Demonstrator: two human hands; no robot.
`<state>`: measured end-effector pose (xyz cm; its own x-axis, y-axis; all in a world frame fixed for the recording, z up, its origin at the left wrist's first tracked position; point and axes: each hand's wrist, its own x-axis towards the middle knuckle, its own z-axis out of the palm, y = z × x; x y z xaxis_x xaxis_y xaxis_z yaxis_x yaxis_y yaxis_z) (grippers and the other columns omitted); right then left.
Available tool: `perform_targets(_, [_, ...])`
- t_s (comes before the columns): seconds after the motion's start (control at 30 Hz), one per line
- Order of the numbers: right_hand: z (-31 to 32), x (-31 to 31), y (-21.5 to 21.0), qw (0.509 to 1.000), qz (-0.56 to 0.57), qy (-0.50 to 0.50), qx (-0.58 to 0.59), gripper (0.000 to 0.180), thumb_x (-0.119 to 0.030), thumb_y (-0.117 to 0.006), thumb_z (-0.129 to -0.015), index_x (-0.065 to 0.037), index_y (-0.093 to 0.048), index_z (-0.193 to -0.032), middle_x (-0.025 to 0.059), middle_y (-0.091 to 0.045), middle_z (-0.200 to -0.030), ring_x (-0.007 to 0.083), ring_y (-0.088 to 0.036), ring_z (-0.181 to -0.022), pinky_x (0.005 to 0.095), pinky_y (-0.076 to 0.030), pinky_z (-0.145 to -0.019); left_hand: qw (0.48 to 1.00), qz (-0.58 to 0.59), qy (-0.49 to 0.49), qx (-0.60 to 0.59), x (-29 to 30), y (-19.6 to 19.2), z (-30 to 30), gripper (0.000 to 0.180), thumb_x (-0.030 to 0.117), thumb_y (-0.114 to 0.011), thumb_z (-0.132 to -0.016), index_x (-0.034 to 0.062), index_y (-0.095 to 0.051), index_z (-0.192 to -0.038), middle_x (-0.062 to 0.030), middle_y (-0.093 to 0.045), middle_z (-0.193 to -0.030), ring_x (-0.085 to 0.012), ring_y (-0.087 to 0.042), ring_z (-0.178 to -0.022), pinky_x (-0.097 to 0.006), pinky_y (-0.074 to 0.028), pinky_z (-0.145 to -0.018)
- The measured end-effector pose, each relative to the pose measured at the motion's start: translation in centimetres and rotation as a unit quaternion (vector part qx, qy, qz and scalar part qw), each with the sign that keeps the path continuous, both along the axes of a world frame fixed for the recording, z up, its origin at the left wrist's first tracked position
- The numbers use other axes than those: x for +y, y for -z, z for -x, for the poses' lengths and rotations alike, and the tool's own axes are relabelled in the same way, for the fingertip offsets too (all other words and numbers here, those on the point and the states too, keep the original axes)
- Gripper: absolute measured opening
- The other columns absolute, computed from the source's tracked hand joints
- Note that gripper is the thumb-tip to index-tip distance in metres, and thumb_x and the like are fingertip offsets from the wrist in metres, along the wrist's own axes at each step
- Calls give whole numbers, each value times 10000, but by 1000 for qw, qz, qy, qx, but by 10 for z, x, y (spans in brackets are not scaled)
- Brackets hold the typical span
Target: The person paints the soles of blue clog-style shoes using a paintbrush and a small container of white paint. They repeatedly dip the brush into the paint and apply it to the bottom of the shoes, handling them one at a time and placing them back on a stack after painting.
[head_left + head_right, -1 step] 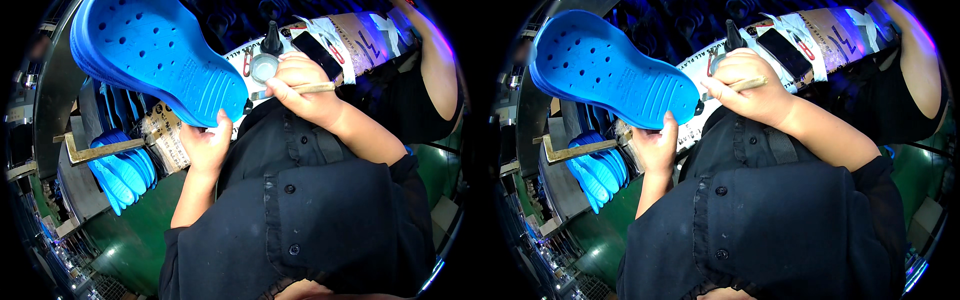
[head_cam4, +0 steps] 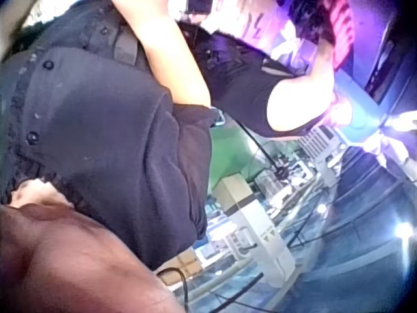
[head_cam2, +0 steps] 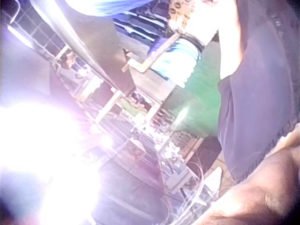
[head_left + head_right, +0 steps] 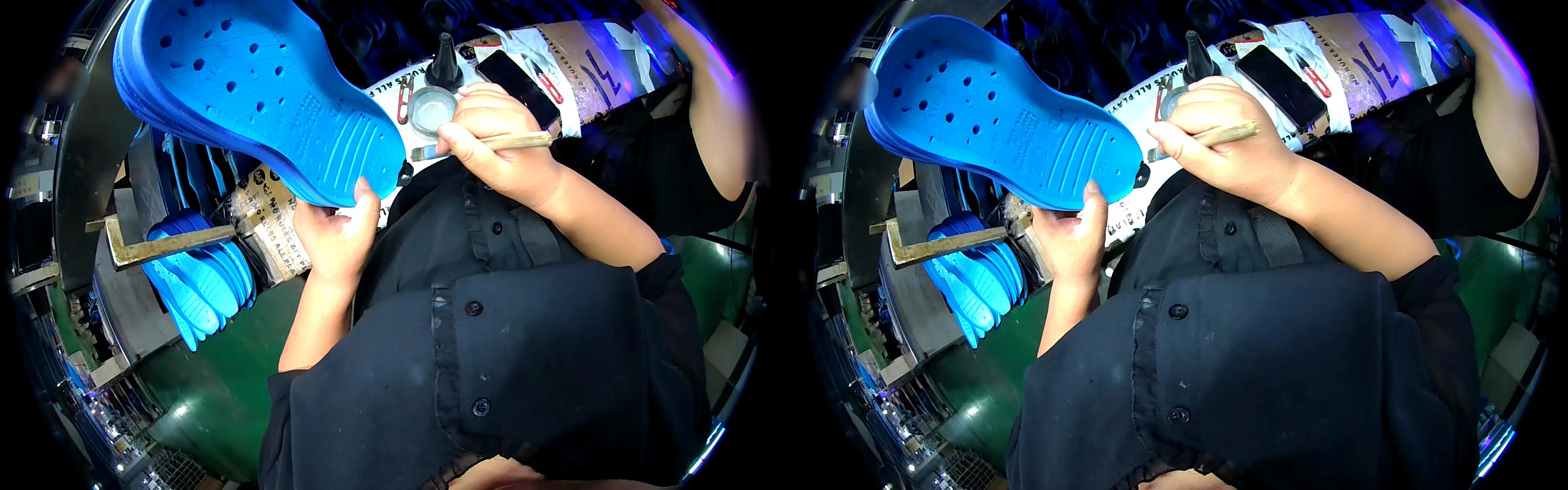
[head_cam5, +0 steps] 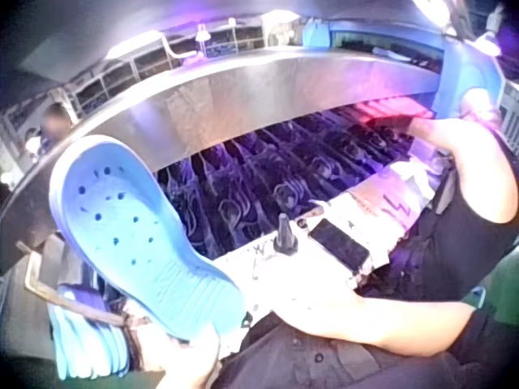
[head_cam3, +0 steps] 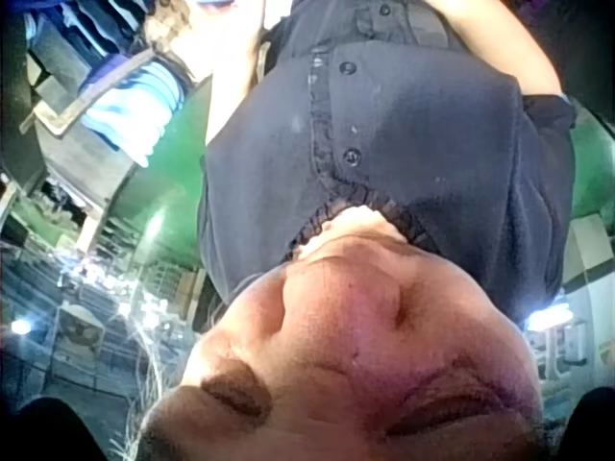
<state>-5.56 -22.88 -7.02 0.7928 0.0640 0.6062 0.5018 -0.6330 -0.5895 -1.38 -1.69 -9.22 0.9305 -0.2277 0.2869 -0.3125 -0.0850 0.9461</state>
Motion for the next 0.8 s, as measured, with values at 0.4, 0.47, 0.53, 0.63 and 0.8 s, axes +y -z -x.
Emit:
perform_targets(0.4, [7, 1, -1, 999, -16, -20, -25, 175, -129, -651, -777, -40, -622, -629, 66, -551, -556, 234, -535, -543, 331, -422, -640, 998, 31, -11, -51, -8, 11, -1, 332, 2, -645, -755, -45, -504, -1052, -123, -615, -953, -161, -610, -837, -274, -474, -770])
perform_targets(0.47, [5, 3, 0, 999, -25, -12, -40, 165, -123, -650, -777, -38, -630, -638, 64, -559, -558, 233, -545, -548, 325, -430, -648, 998, 42, -7, -44, -11, 9, 1, 328, 5, -644, -760, -44, -504, -1052, -120, -612, -951, -159, -607, -841, -276, -472, -776])
perform_targets(0.53, [4, 8, -1, 999, 3, -12, -53, 157, -121, -650, -777, -37, -635, -645, 64, -568, -564, 235, -551, -552, 324, -435, -654, 998, 49, -3, -41, -11, 9, 1, 321, 8, -642, -764, -43, -505, -1050, -118, -611, -950, -158, -606, -843, -276, -472, -778])
perform_targets(0.63, [7, 9, -1, 998, 22, -18, -54, 154, -119, -647, -780, -36, -638, -651, 64, -576, -570, 236, -557, -558, 320, -441, -663, 998, 48, -7, -45, -11, 9, 0, 308, 12, -641, -770, -41, -510, -1045, -118, -612, -951, -160, -608, -843, -273, -473, -775])
perform_targets(0.8, [9, 1, 2, 999, -8, -22, -31, 146, -122, -643, -783, -36, -641, -665, 71, -580, -586, 240, -554, -563, 332, -436, -656, 997, 46, -15, -58, -13, 11, -1, 297, 20, -647, -771, -39, -524, -1035, -117, -618, -948, -162, -614, -837, -271, -476, -769])
